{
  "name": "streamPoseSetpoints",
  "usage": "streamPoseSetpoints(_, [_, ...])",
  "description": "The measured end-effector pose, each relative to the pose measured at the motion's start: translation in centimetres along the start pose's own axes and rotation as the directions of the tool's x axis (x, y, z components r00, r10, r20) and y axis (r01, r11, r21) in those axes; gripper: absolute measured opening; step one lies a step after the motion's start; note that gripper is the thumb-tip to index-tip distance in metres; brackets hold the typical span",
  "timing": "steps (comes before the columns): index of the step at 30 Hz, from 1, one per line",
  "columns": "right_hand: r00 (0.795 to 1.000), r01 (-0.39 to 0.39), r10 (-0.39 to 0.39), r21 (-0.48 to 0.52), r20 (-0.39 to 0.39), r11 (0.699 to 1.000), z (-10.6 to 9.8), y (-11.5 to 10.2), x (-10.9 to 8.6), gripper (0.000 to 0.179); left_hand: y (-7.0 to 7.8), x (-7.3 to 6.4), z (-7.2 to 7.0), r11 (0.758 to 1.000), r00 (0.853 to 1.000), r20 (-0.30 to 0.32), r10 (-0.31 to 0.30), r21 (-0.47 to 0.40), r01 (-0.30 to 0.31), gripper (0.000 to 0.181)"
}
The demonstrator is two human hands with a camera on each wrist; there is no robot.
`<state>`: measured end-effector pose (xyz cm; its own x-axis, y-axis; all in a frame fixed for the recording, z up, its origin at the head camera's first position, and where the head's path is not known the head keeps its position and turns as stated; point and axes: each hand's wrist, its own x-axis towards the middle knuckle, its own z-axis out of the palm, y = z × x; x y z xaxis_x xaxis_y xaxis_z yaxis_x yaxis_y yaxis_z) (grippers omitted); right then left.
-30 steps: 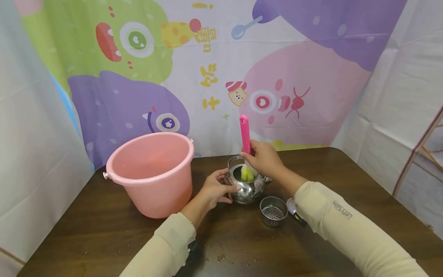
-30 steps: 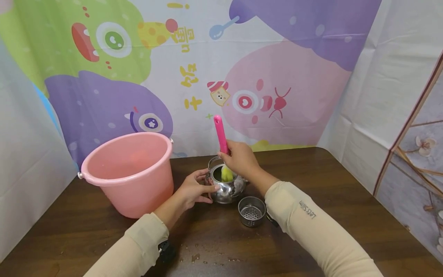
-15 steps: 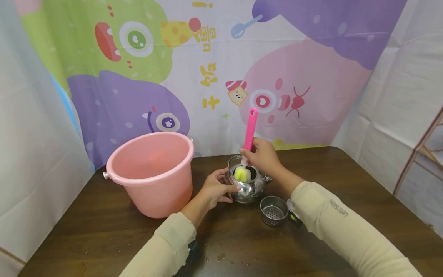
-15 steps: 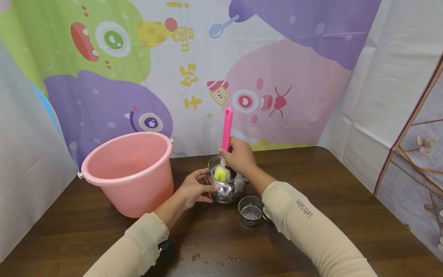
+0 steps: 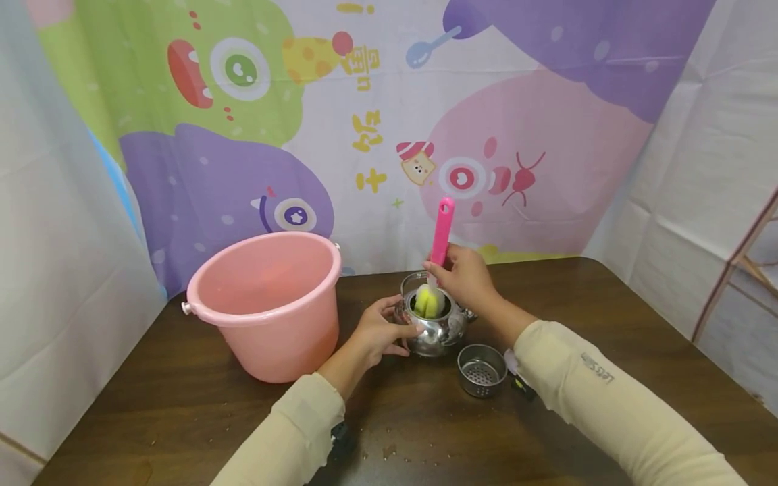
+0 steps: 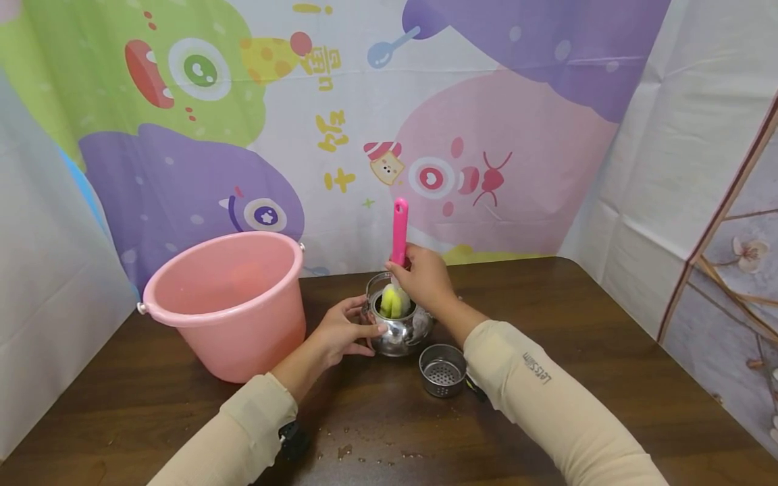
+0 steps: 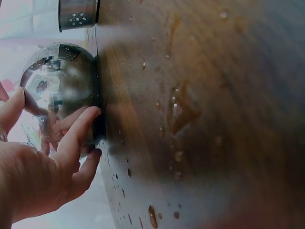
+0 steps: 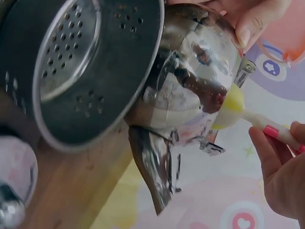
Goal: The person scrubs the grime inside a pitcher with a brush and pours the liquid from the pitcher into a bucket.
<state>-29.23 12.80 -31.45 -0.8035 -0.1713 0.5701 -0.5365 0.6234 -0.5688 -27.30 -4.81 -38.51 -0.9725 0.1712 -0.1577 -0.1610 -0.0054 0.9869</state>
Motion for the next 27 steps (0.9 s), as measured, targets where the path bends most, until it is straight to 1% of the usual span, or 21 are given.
streamPoseSetpoints(4, [0.996, 0.058, -0.053, -0.071, 0.067, 0.996, -0.5, -0.2, 0.1, 0.017, 0.1, -0.1, 0.0, 1.000, 1.000, 0.004, 0.008, 0.001, -0.008, 0.077])
streamPoseSetpoints(7, [0.992, 0.062, -0.052, -0.091, 0.116, 0.994, -0.9, -0.4, 0.2, 0.017, 0.1, 0.0, 0.0, 1.000, 1.000, 0.006, 0.008, -0.001, -0.008, 0.077])
streamPoseSetpoints(9, [0.990, 0.053, -0.040, -0.097, 0.133, 0.994, -1.1, -0.5, 0.3, 0.017, 0.1, 0.0, 0.0, 1.000, 1.000, 0.003, 0.007, 0.000, -0.007, 0.077])
streamPoseSetpoints(12, [0.990, 0.019, -0.007, -0.088, 0.139, 0.996, -1.3, -0.5, 0.5, 0.017, 0.0, 0.0, 0.0, 1.000, 1.000, 0.002, 0.004, 0.001, -0.004, 0.077])
streamPoseSetpoints(18, [0.987, -0.078, 0.080, -0.024, 0.136, 0.997, -1.4, -0.6, 0.6, 0.017, 0.1, -0.1, 0.0, 1.000, 1.000, 0.002, 0.004, 0.002, -0.004, 0.077])
streamPoseSetpoints(22, [0.983, -0.136, 0.133, 0.013, 0.129, 0.991, -1.1, -0.6, 0.6, 0.018, 0.1, -0.1, 0.0, 1.000, 1.000, 0.003, 0.006, 0.001, -0.006, 0.077])
streamPoseSetpoints(27, [0.978, -0.194, 0.184, 0.099, 0.100, 0.976, -0.5, -0.6, 0.4, 0.018, 0.1, -0.1, 0.0, 1.000, 1.000, 0.004, 0.007, 0.004, -0.007, 0.077])
